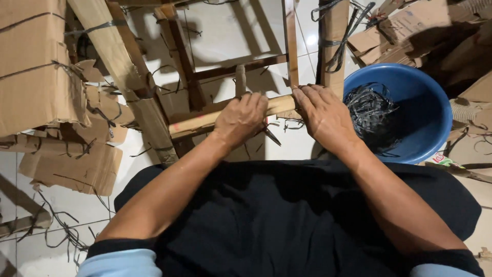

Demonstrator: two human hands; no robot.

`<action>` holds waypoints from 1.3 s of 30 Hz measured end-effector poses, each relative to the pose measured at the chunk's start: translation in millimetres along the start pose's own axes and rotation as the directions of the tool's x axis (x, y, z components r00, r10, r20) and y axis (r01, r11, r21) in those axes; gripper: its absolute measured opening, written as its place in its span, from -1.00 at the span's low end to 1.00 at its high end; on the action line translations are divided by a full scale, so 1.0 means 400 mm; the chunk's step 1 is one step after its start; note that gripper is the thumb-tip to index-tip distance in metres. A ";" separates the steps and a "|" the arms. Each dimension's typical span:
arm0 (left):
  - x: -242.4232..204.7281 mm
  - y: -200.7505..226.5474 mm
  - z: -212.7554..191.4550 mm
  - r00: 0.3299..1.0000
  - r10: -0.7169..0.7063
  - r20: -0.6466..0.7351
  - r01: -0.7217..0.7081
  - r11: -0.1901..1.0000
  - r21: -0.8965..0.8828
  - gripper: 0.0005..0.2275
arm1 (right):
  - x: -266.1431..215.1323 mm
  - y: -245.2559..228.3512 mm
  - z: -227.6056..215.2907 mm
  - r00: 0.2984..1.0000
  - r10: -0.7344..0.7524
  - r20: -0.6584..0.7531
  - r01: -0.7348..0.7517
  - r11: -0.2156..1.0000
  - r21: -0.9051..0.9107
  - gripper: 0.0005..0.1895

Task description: The person sits on the floor and repeatedly ties thin black wire around a cardboard-wrapped wooden leg of a chair frame. They pull the wire tight, twist it to secure it, and occasionally adjust the leg or reach for more wire from a nearby blue basin.

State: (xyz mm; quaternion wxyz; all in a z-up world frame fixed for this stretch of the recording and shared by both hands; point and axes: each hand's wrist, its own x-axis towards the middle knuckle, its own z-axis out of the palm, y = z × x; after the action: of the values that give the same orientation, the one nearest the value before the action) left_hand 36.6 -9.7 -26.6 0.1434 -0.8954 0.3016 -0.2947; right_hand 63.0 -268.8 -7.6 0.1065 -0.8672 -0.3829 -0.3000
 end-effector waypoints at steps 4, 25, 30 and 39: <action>-0.011 0.021 0.052 0.998 -0.063 -0.019 0.062 0.997 -0.048 -0.74 | -0.004 0.011 0.032 1.000 0.002 -0.002 -0.002 1.000 -0.003 -0.73; 0.093 0.020 0.019 0.778 -0.107 0.618 0.473 0.748 -0.466 -0.67 | 0.019 0.011 0.110 0.967 0.039 0.251 -0.044 0.999 0.014 -0.85; 0.132 0.053 0.003 0.817 -0.216 0.534 0.484 0.762 -0.431 -0.91 | 0.016 0.010 0.115 0.971 0.045 0.237 -0.045 0.999 -0.006 -0.86; 0.122 0.109 0.033 0.938 -0.326 0.118 0.338 0.936 -0.102 -0.94 | -0.001 0.000 0.152 0.995 0.045 0.084 -0.037 0.995 -0.093 -0.75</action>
State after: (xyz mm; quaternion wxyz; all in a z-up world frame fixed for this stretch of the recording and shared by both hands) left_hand 56.1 -73.0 -34.2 0.0520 -0.9540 0.1557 -0.2509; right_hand 89.6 -244.0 -56.2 0.0564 -0.8909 -0.3551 -0.2775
